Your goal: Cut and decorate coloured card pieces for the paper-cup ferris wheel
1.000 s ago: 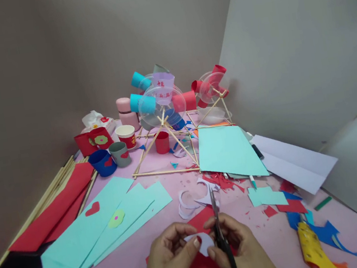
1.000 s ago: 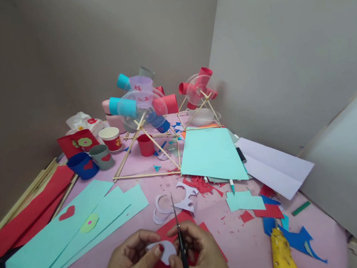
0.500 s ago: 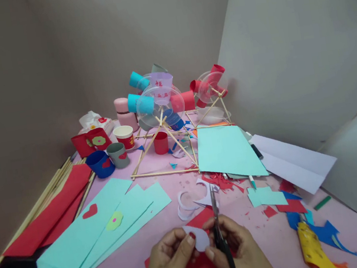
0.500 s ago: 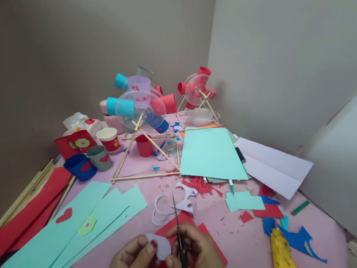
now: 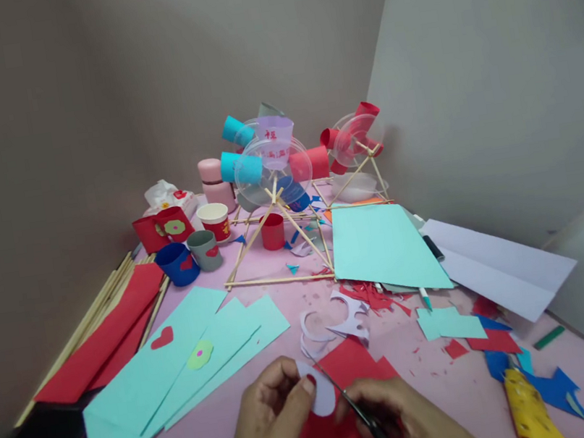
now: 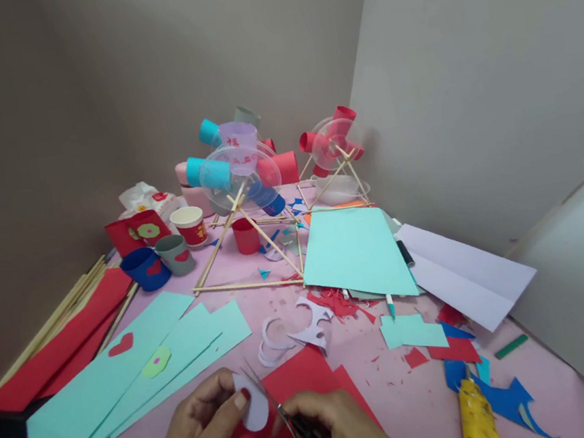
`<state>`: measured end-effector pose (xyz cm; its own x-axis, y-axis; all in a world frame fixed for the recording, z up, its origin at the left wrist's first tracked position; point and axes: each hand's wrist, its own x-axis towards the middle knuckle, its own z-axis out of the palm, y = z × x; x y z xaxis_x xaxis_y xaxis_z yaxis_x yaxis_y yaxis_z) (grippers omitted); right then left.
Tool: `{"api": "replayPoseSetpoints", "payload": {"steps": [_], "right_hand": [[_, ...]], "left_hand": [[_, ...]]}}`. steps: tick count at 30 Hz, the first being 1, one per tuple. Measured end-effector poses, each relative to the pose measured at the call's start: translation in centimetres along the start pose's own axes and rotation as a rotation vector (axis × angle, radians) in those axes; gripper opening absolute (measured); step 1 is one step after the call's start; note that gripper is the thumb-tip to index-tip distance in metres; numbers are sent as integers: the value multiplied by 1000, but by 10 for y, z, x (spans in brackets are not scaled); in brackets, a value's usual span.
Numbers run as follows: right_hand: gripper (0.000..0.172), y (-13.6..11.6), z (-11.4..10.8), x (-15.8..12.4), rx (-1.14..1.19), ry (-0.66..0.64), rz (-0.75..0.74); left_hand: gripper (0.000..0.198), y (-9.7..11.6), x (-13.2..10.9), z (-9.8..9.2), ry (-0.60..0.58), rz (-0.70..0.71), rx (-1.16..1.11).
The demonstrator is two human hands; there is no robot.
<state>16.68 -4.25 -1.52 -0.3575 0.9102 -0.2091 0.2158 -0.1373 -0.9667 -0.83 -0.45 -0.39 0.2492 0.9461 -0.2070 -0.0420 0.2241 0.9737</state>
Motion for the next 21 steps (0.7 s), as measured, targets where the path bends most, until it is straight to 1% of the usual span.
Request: {"api": "replayPoseSetpoints", "payload": {"steps": [4, 7, 10, 13, 18, 21], "right_hand": [[54, -1, 0, 0, 26, -13, 10], [56, -1, 0, -1, 33, -29, 30], [53, -1, 1, 0, 21, -47, 26], [51, -2, 1, 0, 7, -35, 19], [53, -1, 1, 0, 36, -27, 14], [53, 0, 1, 1, 55, -30, 13]], "left_hand": [[17, 2, 2, 0, -22, -1, 7], [19, 1, 4, -1, 3, 4, 20], [20, 0, 4, 0, 14, -3, 14], [20, -1, 4, 0, 14, -19, 23], [21, 0, 3, 1, 54, -24, 30], [22, 0, 3, 1, 58, -36, 21]]}}
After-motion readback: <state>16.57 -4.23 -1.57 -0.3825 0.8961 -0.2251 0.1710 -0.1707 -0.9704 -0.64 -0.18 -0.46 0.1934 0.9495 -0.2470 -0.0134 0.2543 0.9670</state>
